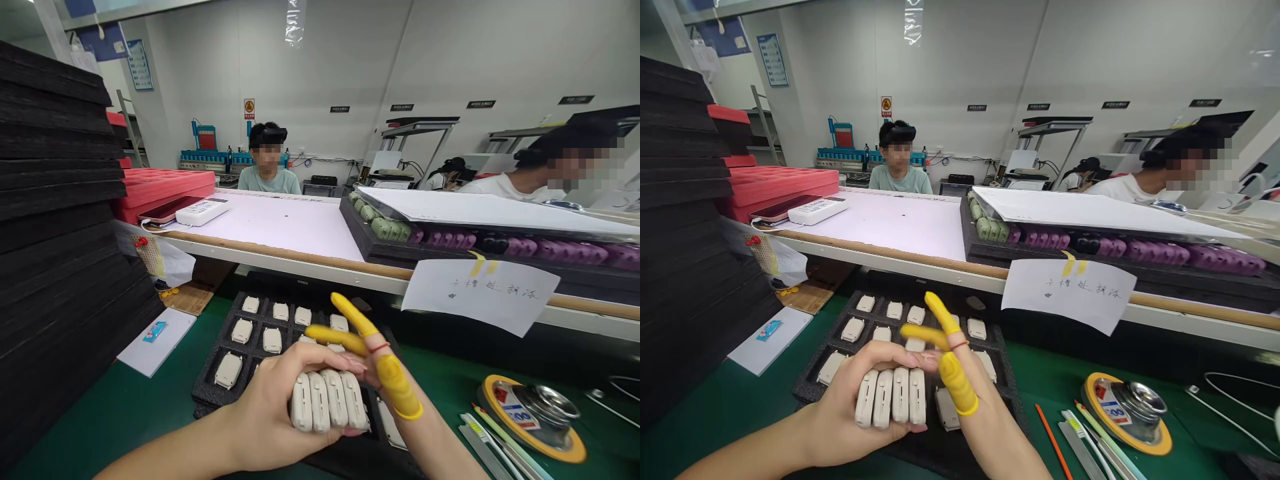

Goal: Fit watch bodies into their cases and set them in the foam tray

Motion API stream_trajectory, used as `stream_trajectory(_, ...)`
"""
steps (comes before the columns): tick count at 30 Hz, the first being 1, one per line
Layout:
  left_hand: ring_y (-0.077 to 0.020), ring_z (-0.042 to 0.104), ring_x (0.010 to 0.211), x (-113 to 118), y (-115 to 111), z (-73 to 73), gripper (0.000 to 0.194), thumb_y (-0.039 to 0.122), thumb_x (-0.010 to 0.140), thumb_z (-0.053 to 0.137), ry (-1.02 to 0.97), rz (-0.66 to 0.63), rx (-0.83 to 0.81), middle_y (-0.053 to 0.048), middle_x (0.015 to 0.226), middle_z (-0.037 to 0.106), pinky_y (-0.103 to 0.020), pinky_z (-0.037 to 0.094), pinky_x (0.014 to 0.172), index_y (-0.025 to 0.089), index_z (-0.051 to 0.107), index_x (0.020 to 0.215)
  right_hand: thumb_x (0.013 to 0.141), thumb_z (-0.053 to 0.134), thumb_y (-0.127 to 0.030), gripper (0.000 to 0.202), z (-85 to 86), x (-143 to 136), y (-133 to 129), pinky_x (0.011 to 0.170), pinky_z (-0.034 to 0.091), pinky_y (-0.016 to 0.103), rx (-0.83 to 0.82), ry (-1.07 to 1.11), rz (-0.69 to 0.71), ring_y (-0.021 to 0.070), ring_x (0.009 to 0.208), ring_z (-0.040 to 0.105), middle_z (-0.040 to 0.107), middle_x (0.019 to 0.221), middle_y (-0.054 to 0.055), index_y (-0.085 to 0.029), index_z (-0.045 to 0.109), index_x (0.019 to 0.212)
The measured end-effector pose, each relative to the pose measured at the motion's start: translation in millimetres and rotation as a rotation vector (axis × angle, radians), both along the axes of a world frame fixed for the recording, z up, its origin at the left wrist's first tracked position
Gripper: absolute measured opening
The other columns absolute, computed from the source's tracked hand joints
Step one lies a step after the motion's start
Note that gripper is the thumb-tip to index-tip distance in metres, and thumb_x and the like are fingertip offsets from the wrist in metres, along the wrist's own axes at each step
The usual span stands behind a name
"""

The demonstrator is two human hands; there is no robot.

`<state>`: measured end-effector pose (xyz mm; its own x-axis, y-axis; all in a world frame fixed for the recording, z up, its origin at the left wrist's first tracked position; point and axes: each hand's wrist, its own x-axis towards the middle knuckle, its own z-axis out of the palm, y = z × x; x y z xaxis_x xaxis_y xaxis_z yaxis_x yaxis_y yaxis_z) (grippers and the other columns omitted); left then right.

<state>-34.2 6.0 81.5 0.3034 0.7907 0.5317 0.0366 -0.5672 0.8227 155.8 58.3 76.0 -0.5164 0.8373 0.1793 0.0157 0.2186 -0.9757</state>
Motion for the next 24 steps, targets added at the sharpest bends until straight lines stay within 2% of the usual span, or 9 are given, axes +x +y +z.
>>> stream_trajectory(4, -0.0235, 0.065, 0.121, -3, 8, -0.2, 0.054, 0.014, 0.081, 0.077, 0.115, 0.032, 0.279, -0.008, 0.125, 0.071, -0.039, 0.046, 0.11, 0.027, 0.052, 0.127, 0.082, 0.061, -0.073, 0.078, 4.3, -7, -1, 0.105, 0.049, 0.051, -0.144, 0.034, 0.17, 0.0341, 0.123, 0.062, 0.068, 0.124, 0.013, -0.026, 0.05, 0.144)
stream_trajectory(7, -0.0254, 0.065, 0.121, -4, 13, 1.2, 0.042, 0.017, 0.085, 0.073, 0.156, -0.013, 0.338, -0.009, 0.121, 0.074, -0.042, 0.045, 0.109, 0.026, 0.055, 0.122, 0.071, 0.081, -0.062, 0.084, 9.0, -15, -7, 0.1, 0.055, 0.045, -0.151, 0.122, 0.236, 0.0313, 0.121, 0.064, 0.066, 0.13, 0.012, -0.026, 0.05, 0.14)
stream_trajectory(10, -0.0274, 0.063, 0.123, -5, 15, 0.5, 0.041, 0.018, 0.085, 0.073, 0.183, -0.031, 0.317, -0.009, 0.127, 0.07, -0.044, 0.045, 0.107, 0.029, 0.056, 0.121, 0.066, 0.089, -0.05, 0.09, 10.6, -19, -15, 0.089, 0.062, 0.041, -0.101, 0.145, 0.211, 0.0298, 0.113, 0.069, 0.066, 0.128, 0.011, -0.028, 0.045, 0.142)
stream_trajectory(13, -0.0301, 0.053, 0.134, -5, 13, -3.9, 0.05, 0.022, 0.085, 0.074, 0.197, 0.003, 0.324, -0.01, 0.133, 0.064, -0.048, 0.044, 0.108, 0.032, 0.051, 0.129, 0.064, 0.091, -0.044, 0.1, 8.6, -18, -21, 0.07, 0.066, 0.037, -0.003, 0.06, 0.095, 0.0279, 0.09, 0.074, 0.07, 0.112, 0.01, -0.029, 0.04, 0.148)
stream_trajectory(15, -0.0308, 0.044, 0.141, -5, 10, -7.4, 0.058, 0.023, 0.086, 0.074, 0.206, 0.024, 0.313, -0.01, 0.135, 0.06, -0.049, 0.041, 0.111, 0.034, 0.046, 0.136, 0.061, 0.093, -0.04, 0.106, 6.5, -15, -24, 0.064, 0.066, 0.037, 0.086, -0.032, 0.004, 0.0281, 0.084, 0.073, 0.071, 0.104, 0.009, -0.028, 0.038, 0.151)
stream_trajectory(17, -0.0312, 0.043, 0.141, -4, 8, -9.5, 0.063, 0.025, 0.085, 0.075, 0.208, 0.046, 0.299, -0.01, 0.143, 0.054, -0.049, 0.04, 0.113, 0.036, 0.044, 0.139, 0.059, 0.095, -0.036, 0.11, 5.2, -15, -24, 0.064, 0.066, 0.038, 0.148, -0.081, -0.032, 0.0283, 0.083, 0.074, 0.071, 0.101, 0.008, -0.029, 0.037, 0.152)
stream_trajectory(20, -0.0314, 0.048, 0.137, -3, 7, -9.0, 0.058, 0.031, 0.086, 0.074, 0.213, 0.1, 0.314, -0.011, 0.15, 0.05, -0.048, 0.04, 0.112, 0.033, 0.047, 0.137, 0.067, 0.09, -0.026, 0.095, 6.1, -19, -22, 0.061, 0.066, 0.034, 0.191, 0.004, 0.02, 0.0252, 0.079, 0.075, 0.072, 0.099, 0.006, -0.032, 0.041, 0.148)
stream_trajectory(22, -0.0307, 0.053, 0.134, -3, 8, -6.9, 0.052, 0.032, 0.087, 0.073, 0.231, 0.12, 0.351, -0.011, 0.141, 0.06, -0.049, 0.038, 0.114, 0.031, 0.051, 0.134, 0.075, 0.084, -0.024, 0.074, 8.7, -24, -21, 0.063, 0.066, 0.032, 0.223, 0.064, 0.052, 0.024, 0.082, 0.076, 0.073, 0.1, 0.005, -0.032, 0.049, 0.14)
stream_trajectory(24, -0.0295, 0.057, 0.13, -2, 9, -4.5, 0.047, 0.031, 0.087, 0.073, 0.232, 0.103, 0.363, -0.009, 0.129, 0.07, -0.048, 0.038, 0.115, 0.029, 0.055, 0.13, 0.082, 0.078, -0.031, 0.056, 11.8, -28, -20, 0.068, 0.067, 0.032, 0.26, 0.082, 0.052, 0.0241, 0.089, 0.076, 0.074, 0.102, 0.005, -0.03, 0.054, 0.133)
